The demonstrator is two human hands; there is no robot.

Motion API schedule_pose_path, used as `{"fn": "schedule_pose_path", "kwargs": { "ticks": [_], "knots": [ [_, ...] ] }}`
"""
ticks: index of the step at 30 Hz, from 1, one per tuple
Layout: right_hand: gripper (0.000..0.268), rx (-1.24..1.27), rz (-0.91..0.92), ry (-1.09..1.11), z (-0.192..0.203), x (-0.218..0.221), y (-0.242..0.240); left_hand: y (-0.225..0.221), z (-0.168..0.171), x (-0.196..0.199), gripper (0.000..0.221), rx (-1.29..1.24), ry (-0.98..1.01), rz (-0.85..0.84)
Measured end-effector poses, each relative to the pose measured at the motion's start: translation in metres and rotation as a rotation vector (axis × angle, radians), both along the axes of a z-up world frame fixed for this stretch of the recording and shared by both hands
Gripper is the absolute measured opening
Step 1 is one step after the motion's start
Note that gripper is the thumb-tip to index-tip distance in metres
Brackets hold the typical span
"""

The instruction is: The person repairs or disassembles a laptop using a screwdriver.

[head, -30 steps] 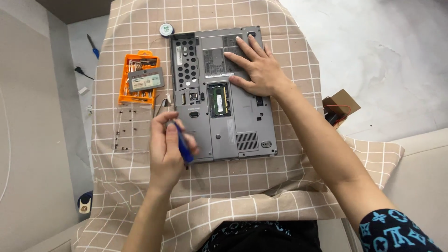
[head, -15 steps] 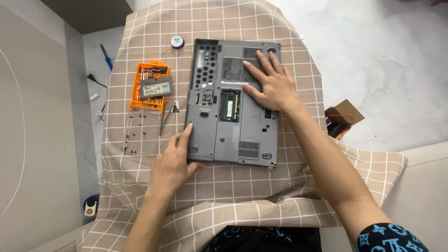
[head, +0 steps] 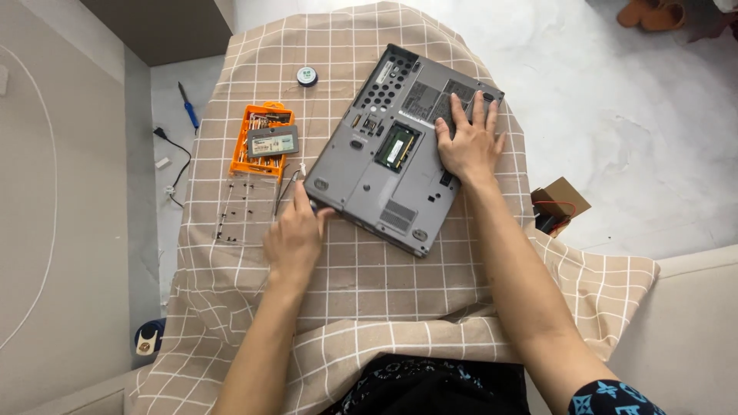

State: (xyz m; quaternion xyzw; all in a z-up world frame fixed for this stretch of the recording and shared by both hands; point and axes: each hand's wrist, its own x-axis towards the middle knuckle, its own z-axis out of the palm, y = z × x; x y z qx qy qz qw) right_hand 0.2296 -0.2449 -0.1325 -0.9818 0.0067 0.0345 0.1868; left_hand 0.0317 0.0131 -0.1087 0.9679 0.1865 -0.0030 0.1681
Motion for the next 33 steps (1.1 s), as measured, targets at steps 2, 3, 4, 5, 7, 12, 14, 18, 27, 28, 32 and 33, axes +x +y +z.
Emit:
{"fn": "schedule_pose_path", "kwargs": {
  "ticks": [2,3,4,5,7,12,14,18,27,28,32,33],
  "knots": [
    [0.066,0.020,-0.024,0.009,-0.005,-0.001,0.003,0.004,-0.004,0.008,0.081,0.004,0.005,0.009],
    [0.066,0.055,-0.038,-0.020,-0.006,0.000,0.007,0.008,-0.003,0.012,0.078,0.024,-0.044,0.005],
    [0.066,0.090,-0.052,-0.050,-0.007,0.001,0.010,0.011,-0.001,0.017,0.075,0.045,-0.093,0.000],
    [0.066,0.093,-0.050,-0.052,-0.007,0.001,0.012,0.012,-0.001,0.017,0.075,0.048,-0.095,0.002],
    [0.068,0.080,-0.064,-0.051,-0.006,0.003,0.015,0.013,0.000,0.019,0.066,-0.021,-0.229,-0.033],
    [0.058,-0.041,0.025,-0.170,-0.015,-0.004,0.017,-0.002,0.069,0.005,0.043,-0.500,-0.311,-0.117],
    [0.052,-0.095,0.119,-0.242,-0.011,-0.017,0.026,-0.003,0.092,0.002,0.036,-0.665,-0.347,-0.158],
    [0.045,-0.025,0.689,-0.311,0.002,-0.052,0.039,-0.006,0.102,0.001,0.031,-0.747,-0.519,-0.372],
    [0.044,0.045,0.742,-0.385,0.007,-0.056,0.040,-0.004,0.081,0.016,0.038,-0.590,-0.543,-0.668],
    [0.044,0.045,0.739,-0.387,0.008,-0.056,0.041,-0.004,0.080,0.017,0.038,-0.579,-0.560,-0.702],
    [0.043,0.037,0.734,-0.372,0.010,-0.057,0.041,-0.006,0.080,0.021,0.038,-0.562,-0.565,-0.724],
    [0.043,0.055,0.734,-0.370,0.011,-0.057,0.040,-0.006,0.079,0.022,0.038,-0.562,-0.555,-0.724]
  ]
}}
